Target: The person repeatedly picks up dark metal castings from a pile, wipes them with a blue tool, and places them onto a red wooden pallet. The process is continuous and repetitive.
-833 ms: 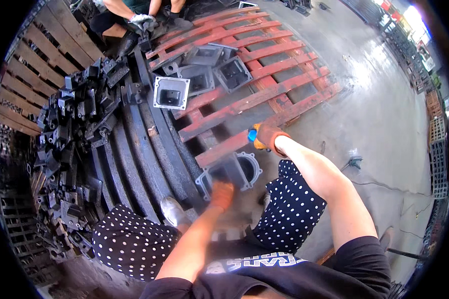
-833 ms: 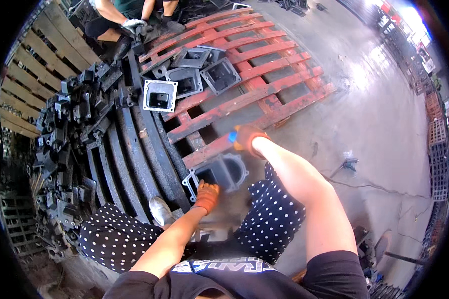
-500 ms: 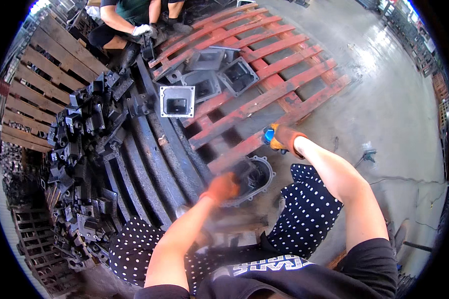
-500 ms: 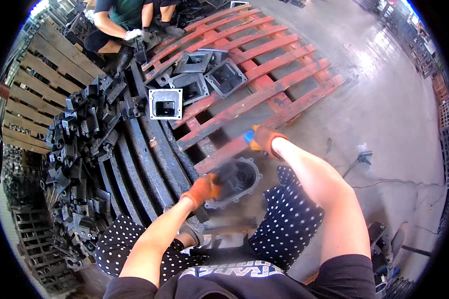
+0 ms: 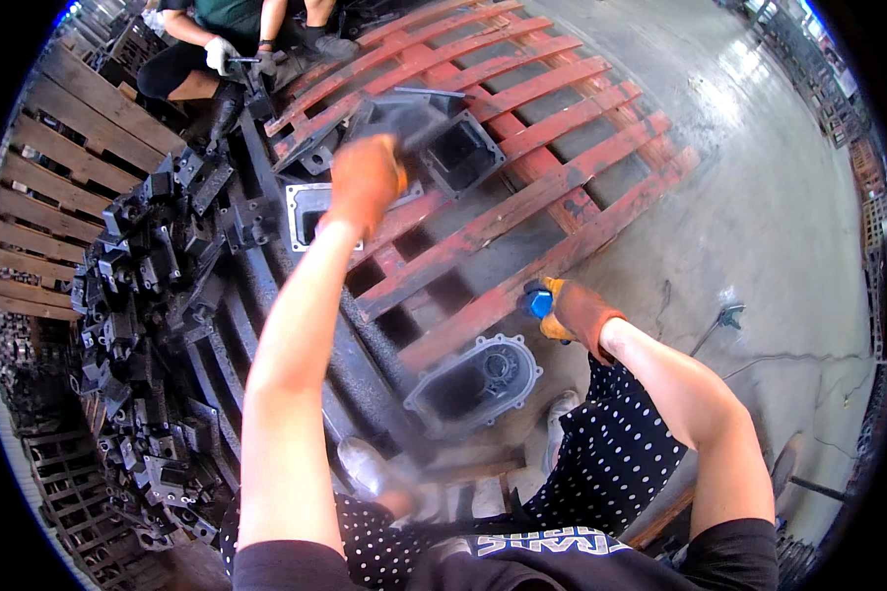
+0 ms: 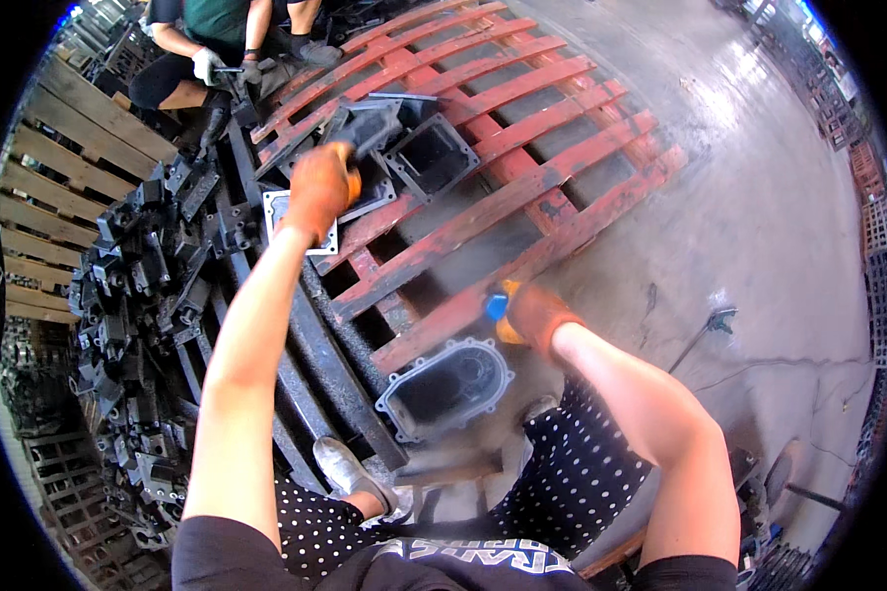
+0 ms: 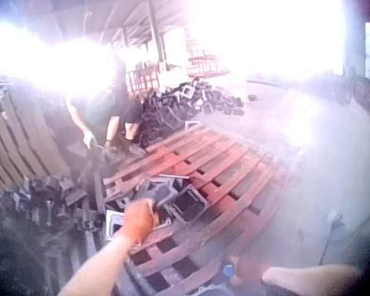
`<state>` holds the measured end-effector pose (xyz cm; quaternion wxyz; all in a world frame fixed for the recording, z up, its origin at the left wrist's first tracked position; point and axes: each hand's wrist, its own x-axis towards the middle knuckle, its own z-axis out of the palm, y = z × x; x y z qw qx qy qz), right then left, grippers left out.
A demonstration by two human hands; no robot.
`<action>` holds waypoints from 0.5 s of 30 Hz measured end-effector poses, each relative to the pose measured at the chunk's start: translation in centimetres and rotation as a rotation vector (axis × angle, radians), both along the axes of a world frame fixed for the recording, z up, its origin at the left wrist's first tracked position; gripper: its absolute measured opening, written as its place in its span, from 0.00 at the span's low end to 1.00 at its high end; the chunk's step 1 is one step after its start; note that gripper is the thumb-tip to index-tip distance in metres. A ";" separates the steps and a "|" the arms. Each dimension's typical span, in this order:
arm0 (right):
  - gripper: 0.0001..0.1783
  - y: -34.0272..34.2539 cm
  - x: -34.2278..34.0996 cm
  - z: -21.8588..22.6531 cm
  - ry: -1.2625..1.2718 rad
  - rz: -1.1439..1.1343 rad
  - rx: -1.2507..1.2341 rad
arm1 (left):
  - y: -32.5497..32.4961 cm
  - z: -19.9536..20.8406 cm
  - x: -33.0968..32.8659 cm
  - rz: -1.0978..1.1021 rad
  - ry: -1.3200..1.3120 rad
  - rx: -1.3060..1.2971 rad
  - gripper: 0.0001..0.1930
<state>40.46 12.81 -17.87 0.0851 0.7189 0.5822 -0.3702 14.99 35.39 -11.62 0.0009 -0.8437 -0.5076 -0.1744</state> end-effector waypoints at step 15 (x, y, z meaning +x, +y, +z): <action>0.24 0.2 -2.3 2.9 0.198 -0.067 0.041 | 9.4 -4.8 -3.3 0.302 0.270 0.097 0.20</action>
